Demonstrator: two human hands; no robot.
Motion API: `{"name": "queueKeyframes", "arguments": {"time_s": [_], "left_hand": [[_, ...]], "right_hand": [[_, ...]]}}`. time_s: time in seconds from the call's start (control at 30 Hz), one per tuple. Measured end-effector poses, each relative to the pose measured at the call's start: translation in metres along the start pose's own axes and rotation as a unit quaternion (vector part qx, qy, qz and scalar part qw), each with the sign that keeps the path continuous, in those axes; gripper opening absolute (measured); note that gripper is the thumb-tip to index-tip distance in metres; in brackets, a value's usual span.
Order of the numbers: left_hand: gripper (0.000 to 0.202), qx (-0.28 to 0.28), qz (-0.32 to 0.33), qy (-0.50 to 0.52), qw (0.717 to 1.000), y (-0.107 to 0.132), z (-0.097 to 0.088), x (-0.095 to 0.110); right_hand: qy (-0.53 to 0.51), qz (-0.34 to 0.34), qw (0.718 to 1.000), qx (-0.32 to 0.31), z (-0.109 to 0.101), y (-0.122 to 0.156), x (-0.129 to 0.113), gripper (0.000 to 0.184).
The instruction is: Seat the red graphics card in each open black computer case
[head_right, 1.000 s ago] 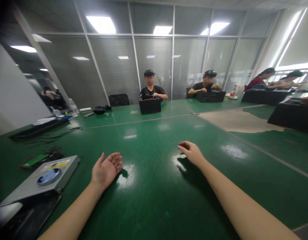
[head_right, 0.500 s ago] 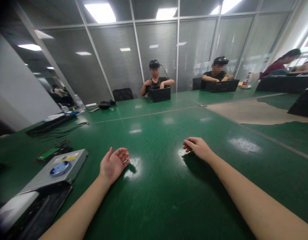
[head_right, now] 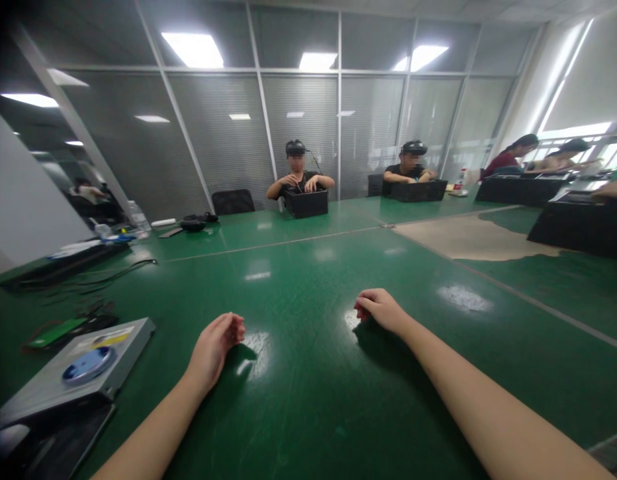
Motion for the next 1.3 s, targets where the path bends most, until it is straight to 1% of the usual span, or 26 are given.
{"name": "queueKeyframes", "arguments": {"time_s": [0.07, 0.13, 0.17, 0.23, 0.3, 0.37, 0.47, 0.6, 0.7, 0.8, 0.87, 1.0, 1.17, 1.3], "left_hand": [[0.030, -0.023, 0.017, -0.135, 0.990, 0.002, 0.003, 0.005], [0.027, -0.063, 0.036, -0.251, 0.965, 0.005, 0.009, 0.009], [0.025, -0.081, 0.045, -0.291, 0.952, 0.007, 0.014, 0.011], [0.024, -0.106, 0.063, -0.336, 0.934, 0.011, 0.022, 0.015], [0.023, -0.114, 0.074, -0.345, 0.929, 0.013, 0.028, 0.019], [0.023, -0.110, 0.077, -0.335, 0.933, 0.014, 0.031, 0.021], [0.023, -0.099, 0.074, -0.336, 0.934, 0.013, 0.029, 0.021], [0.024, -0.096, 0.076, -0.370, 0.921, 0.011, 0.024, 0.019], [0.024, -0.098, 0.075, -0.378, 0.917, 0.010, 0.022, 0.015], [0.020, -0.096, 0.079, -0.375, 0.919, 0.008, 0.022, 0.011], [0.018, -0.095, 0.093, -0.370, 0.920, 0.007, 0.022, 0.010], [0.022, -0.095, 0.118, -0.367, 0.918, 0.004, 0.021, 0.010], [0.019, -0.088, 0.113, -0.376, 0.915, 0.003, 0.019, 0.010], [0.020, -0.108, 0.107, -0.403, 0.903, 0.005, 0.020, 0.011]], "right_hand": [[-0.006, -0.001, 1.000, 0.004, 0.000, -0.001, 0.001, 0.029], [-0.008, -0.001, 1.000, 0.006, 0.001, -0.002, 0.000, 0.029], [-0.008, -0.002, 1.000, 0.005, 0.001, -0.002, 0.000, 0.029], [-0.005, -0.004, 1.000, 0.005, 0.002, -0.001, -0.001, 0.028], [-0.003, -0.005, 1.000, 0.008, 0.002, 0.000, -0.003, 0.028], [-0.003, -0.004, 1.000, 0.013, 0.003, 0.000, -0.004, 0.028], [-0.003, -0.001, 1.000, 0.009, 0.004, 0.000, -0.004, 0.027], [-0.003, 0.000, 1.000, 0.008, 0.004, -0.001, -0.003, 0.026], [-0.005, 0.000, 1.000, 0.006, 0.004, -0.002, -0.002, 0.026], [-0.006, -0.001, 1.000, 0.004, 0.004, -0.002, -0.002, 0.030], [0.001, -0.003, 1.000, 0.000, 0.004, -0.002, -0.003, 0.034], [0.015, -0.012, 1.000, -0.006, 0.005, -0.002, -0.005, 0.042], [0.024, -0.012, 1.000, -0.011, 0.006, -0.003, -0.003, 0.044], [0.023, 0.000, 1.000, -0.017, 0.006, -0.005, 0.002, 0.047]]}}
Point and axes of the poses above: each hand's wrist, its own y-axis away from the middle knuckle, its own z-axis out of the palm, x = y × z, the point moved 3 cm from there along -y, towards the middle knuckle, and after that the axes turned 15 degrees about -x, right-handed, at the moved point
